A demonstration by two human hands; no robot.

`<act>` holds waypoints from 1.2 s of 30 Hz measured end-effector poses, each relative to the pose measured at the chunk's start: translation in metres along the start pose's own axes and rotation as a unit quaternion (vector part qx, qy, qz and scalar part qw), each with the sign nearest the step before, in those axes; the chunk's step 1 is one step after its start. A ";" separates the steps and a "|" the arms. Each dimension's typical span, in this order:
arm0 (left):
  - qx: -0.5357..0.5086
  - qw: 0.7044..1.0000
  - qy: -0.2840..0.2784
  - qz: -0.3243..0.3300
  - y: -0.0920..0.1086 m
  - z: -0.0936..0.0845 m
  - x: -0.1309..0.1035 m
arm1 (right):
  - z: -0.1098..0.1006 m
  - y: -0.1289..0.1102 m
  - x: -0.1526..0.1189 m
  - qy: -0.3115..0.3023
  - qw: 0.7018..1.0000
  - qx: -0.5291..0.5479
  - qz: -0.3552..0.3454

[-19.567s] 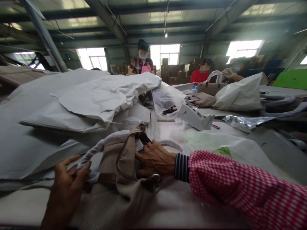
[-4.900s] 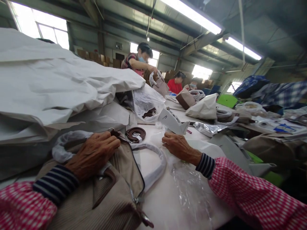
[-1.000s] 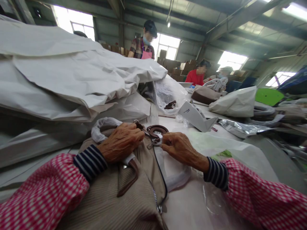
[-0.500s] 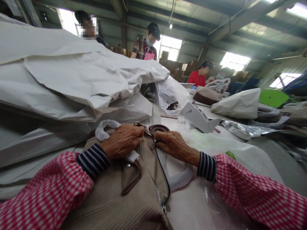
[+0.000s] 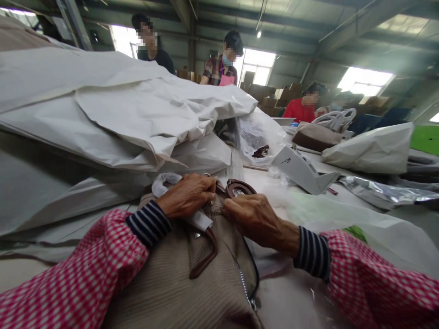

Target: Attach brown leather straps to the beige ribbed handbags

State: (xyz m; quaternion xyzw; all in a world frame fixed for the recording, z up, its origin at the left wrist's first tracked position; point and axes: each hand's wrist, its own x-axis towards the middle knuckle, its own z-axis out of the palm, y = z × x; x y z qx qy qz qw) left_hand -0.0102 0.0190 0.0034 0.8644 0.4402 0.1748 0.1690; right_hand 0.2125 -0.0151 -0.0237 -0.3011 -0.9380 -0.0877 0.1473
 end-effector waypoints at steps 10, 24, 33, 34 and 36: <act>-0.044 0.999 0.011 -0.029 0.001 -0.002 0.001 | 0.007 -0.013 0.004 -0.022 0.999 0.006 0.040; -0.047 0.998 0.024 -0.025 0.000 0.000 -0.001 | 0.020 -0.008 0.005 0.136 0.989 0.040 -0.041; -0.042 0.998 0.019 -0.048 0.005 -0.002 -0.002 | 0.016 -0.013 0.002 0.141 0.987 0.049 -0.059; -0.043 0.998 0.020 -0.045 0.004 -0.001 -0.002 | 0.017 -0.012 0.002 0.140 0.987 0.047 -0.058; -0.046 0.998 0.024 -0.038 0.002 0.000 -0.001 | 0.018 -0.012 0.002 0.139 0.988 0.044 -0.055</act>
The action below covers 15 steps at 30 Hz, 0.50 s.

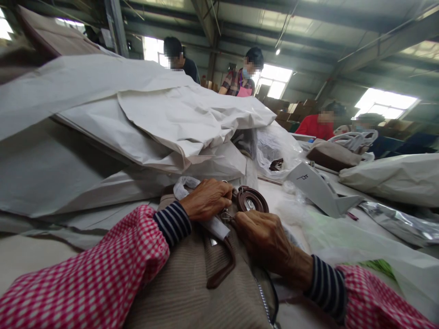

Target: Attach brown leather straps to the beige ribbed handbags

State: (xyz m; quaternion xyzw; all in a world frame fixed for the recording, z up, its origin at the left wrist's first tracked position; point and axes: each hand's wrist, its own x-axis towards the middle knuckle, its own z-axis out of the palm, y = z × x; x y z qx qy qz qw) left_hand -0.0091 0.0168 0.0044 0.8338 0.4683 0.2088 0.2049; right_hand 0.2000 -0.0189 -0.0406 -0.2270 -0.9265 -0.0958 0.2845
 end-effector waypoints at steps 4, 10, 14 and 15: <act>-0.007 1.000 0.006 0.002 -0.002 0.000 0.000 | 0.000 0.000 -0.001 0.001 1.000 0.010 0.010; -0.005 1.000 0.000 0.003 -0.002 -0.001 -0.001 | 0.000 0.000 -0.002 -0.004 1.000 0.004 0.021; -0.004 1.000 0.003 0.006 -0.002 0.000 -0.001 | 0.001 0.000 -0.001 -0.003 1.000 -0.009 0.023; -0.005 1.000 0.003 0.006 -0.003 0.000 -0.001 | 0.002 0.000 -0.001 -0.005 1.000 -0.009 0.022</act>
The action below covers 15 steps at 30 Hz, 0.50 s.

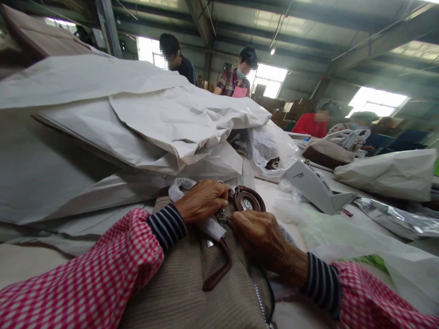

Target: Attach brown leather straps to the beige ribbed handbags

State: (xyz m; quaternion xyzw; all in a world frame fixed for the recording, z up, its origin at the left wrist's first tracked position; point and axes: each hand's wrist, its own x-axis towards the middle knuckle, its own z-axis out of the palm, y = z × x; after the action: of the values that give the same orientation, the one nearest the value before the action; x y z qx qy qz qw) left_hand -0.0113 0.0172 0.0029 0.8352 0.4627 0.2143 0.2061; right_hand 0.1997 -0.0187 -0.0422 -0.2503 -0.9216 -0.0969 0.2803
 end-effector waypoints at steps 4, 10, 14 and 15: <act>-0.004 1.000 -0.003 -0.003 -0.001 0.001 0.000 | 0.000 0.002 0.001 -0.005 1.000 0.007 0.002; -0.035 0.999 -0.015 0.012 -0.002 0.002 0.000 | 0.012 0.005 0.004 -0.015 0.998 0.020 0.060; -0.060 0.997 -0.039 0.031 -0.008 0.003 -0.003 | 0.027 0.008 0.007 -0.044 0.994 0.010 0.100; -0.064 0.996 -0.049 0.031 -0.013 0.003 -0.003 | 0.031 0.011 0.008 -0.053 0.993 -0.005 0.104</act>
State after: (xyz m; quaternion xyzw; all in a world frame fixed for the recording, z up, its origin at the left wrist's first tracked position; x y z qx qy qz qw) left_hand -0.0199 0.0210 -0.0068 0.8438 0.4111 0.2086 0.2748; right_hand 0.1847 0.0038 -0.0625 -0.3511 -0.9036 -0.0579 0.2384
